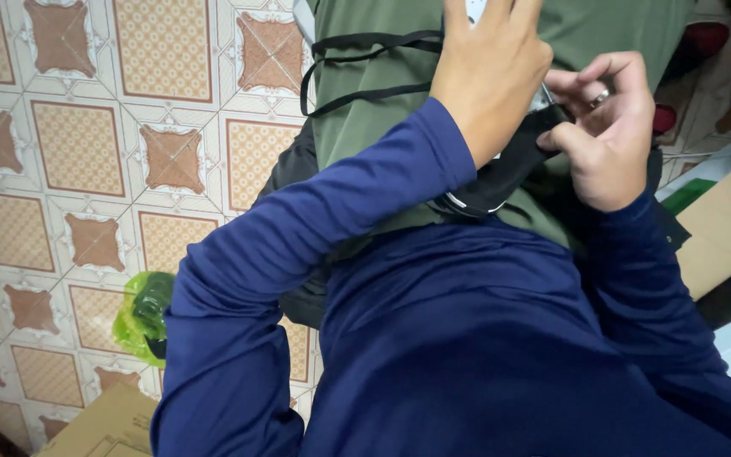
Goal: Threading a shoelace through the eyelets of a sneaker while sitting on the floor.
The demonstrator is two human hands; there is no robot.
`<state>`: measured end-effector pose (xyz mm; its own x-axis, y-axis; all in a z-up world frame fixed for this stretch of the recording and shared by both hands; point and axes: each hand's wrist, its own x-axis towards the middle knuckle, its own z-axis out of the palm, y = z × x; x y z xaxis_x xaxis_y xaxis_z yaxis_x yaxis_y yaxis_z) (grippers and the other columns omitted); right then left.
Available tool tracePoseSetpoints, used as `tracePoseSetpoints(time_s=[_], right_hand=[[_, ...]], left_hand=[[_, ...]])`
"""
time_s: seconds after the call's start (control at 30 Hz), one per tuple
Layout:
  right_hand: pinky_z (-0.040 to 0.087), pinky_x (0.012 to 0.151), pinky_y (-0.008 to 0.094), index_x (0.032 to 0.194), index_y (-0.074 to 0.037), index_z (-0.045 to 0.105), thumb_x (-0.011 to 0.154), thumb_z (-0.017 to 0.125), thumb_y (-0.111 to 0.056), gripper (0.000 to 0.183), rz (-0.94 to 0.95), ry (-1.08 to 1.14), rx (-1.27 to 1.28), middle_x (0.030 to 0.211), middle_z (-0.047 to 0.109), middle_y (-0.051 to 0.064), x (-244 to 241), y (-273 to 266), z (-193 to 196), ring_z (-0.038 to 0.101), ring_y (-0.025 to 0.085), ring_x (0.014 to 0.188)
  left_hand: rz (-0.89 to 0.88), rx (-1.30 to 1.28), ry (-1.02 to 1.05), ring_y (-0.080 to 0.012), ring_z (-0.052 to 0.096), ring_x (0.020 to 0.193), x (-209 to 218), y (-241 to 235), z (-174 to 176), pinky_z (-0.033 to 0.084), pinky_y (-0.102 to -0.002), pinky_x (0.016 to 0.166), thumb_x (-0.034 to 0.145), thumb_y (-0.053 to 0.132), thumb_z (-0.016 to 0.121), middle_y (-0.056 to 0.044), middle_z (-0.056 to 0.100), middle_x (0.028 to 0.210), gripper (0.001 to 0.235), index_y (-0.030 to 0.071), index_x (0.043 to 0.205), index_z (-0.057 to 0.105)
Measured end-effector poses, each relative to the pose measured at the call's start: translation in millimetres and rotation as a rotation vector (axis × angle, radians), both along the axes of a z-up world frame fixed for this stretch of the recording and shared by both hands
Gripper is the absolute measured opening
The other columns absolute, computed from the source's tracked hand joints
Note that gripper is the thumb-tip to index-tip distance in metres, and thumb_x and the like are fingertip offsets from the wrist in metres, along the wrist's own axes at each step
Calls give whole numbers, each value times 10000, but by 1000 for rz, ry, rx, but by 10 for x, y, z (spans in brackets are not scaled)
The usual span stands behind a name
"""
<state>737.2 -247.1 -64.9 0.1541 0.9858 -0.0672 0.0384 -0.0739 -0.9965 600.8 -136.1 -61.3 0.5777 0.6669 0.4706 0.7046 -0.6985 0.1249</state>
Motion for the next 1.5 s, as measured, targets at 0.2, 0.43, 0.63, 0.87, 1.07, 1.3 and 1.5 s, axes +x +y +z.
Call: tracePoseSetpoints(time_s=[0.2, 0.43, 0.63, 0.87, 1.07, 1.3, 1.5], right_hand=[[488, 1140, 353, 1213, -97, 306, 754, 450, 205, 568, -21, 10, -18, 1338, 609, 241, -47, -2, 52, 597, 297, 1337], [517, 1030, 301, 1209, -105, 321, 756, 466, 184, 557, -60, 37, -65, 1324, 634, 214, -26, -1, -15, 615, 282, 1339], [493, 1043, 330, 1198, -88, 303, 766, 470, 219, 556, 6, 3, -16, 1394, 607, 268, -49, 7, 45, 590, 308, 1322], [509, 630, 229, 1473, 65, 513, 1125, 450, -56, 374, 74, -219, -131, 1200, 653, 185, 16, 167, 275, 580, 160, 909], [424, 535, 304, 1186, 138, 756, 1011, 678, 97, 196, 86, -802, 174, 820, 714, 158, -36, 392, 384, 536, 197, 559], [470, 489, 264, 1077, 64, 746, 971, 636, 57, 153, 297, -619, -57, 746, 705, 97, 138, 655, 297, 634, 165, 514], [418, 504, 332, 989, 31, 761, 904, 706, 31, 101, 217, -875, 167, 698, 679, 111, 118, 648, 242, 535, 220, 503]], left_hand=[[-6, -44, -49, -346, 479, 1038, -55, 1, 0, 377, -569, 914, 737, 210, 765, -150, 528, 1161, 101, 118, 707, 792], [-2, -80, -64, -345, 472, 1089, -112, -7, -6, 368, -612, 992, 735, 196, 763, -145, 515, 1207, 106, 94, 711, 779], [-14, -79, -49, -370, 472, 1158, -86, -10, 9, 344, -666, 1067, 741, 181, 781, -151, 470, 1309, 106, 91, 687, 769], [-52, -110, -162, -382, 479, 1154, -104, 37, -92, 286, -688, 1160, 785, 166, 750, -200, 483, 1308, 143, 36, 727, 755], [-110, -95, -139, -404, 448, 1138, -221, 153, -121, 289, -708, 1117, 826, 153, 679, -205, 489, 1207, 128, 43, 801, 738], [-140, -273, -87, -373, 418, 1112, -340, 276, -180, 330, -733, 1033, 719, 129, 792, -146, 451, 1127, 67, 77, 746, 759], [-164, -366, -18, -376, 412, 1099, -404, 418, -210, 370, -610, 944, 806, 252, 746, -170, 476, 1141, 187, 69, 774, 761]])
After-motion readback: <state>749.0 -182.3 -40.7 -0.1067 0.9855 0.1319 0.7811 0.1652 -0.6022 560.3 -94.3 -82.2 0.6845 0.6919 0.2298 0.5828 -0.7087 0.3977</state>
